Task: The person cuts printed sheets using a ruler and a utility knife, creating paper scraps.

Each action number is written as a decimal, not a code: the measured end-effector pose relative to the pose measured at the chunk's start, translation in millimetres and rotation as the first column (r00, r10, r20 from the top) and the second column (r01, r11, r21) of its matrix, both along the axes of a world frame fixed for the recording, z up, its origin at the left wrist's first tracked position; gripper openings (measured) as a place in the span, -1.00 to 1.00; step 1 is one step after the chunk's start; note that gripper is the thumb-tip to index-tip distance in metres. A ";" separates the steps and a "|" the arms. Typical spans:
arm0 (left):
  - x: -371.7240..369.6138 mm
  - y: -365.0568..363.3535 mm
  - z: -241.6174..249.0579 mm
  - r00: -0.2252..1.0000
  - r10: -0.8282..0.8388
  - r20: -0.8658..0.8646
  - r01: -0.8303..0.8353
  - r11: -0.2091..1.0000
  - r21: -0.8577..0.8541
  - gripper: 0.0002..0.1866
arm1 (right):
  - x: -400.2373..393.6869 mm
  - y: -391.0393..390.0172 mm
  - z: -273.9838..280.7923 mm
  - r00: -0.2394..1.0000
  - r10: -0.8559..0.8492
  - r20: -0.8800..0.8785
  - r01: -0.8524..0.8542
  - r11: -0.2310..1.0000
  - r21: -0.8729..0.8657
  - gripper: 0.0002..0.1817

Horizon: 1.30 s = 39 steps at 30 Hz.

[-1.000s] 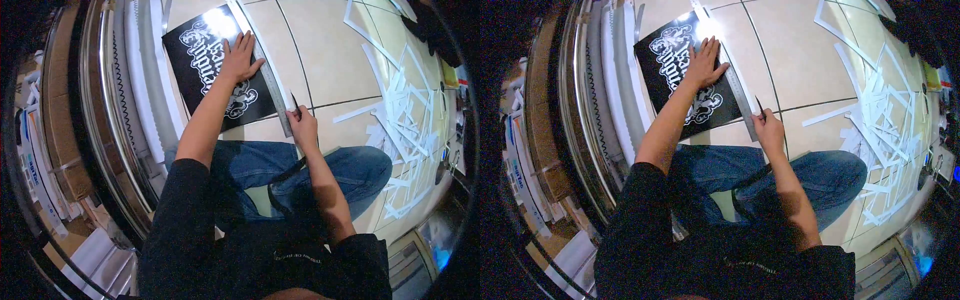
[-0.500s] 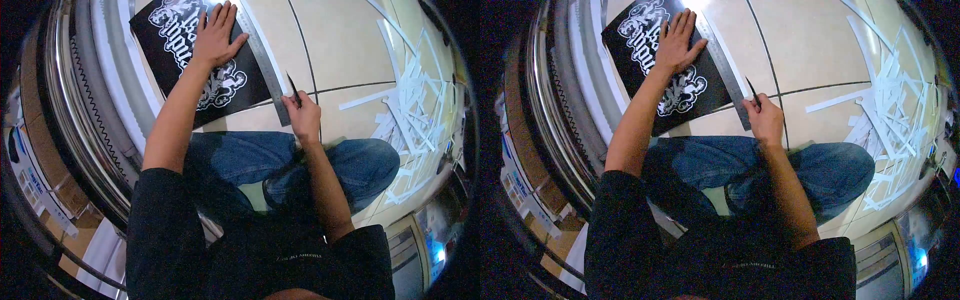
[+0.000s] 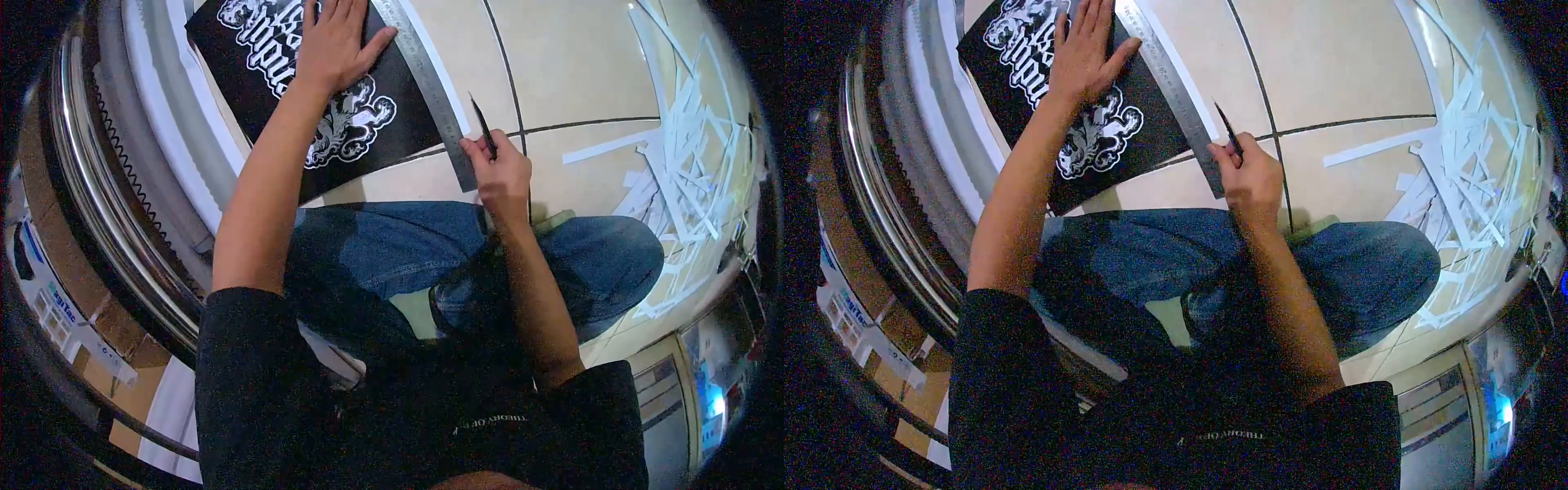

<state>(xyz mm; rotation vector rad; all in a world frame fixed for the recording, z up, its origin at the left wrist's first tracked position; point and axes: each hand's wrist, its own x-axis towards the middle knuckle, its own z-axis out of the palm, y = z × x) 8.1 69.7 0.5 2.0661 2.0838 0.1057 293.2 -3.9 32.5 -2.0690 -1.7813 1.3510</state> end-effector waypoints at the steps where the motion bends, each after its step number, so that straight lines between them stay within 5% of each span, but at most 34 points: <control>1: -1.4 -0.2 -1.5 1.000 -0.008 -0.005 0.008 1.000 0.010 -0.05 | -0.8 0.2 0.5 1.000 0.001 0.009 -0.001 1.000 0.003 -0.62; 39: -0.1 0.0 -0.1 0.999 -0.005 -0.037 0.005 1.000 -0.012 -0.06 | 0.7 -2.5 -4.6 1.000 -0.002 -0.030 0.003 1.000 0.012 -0.63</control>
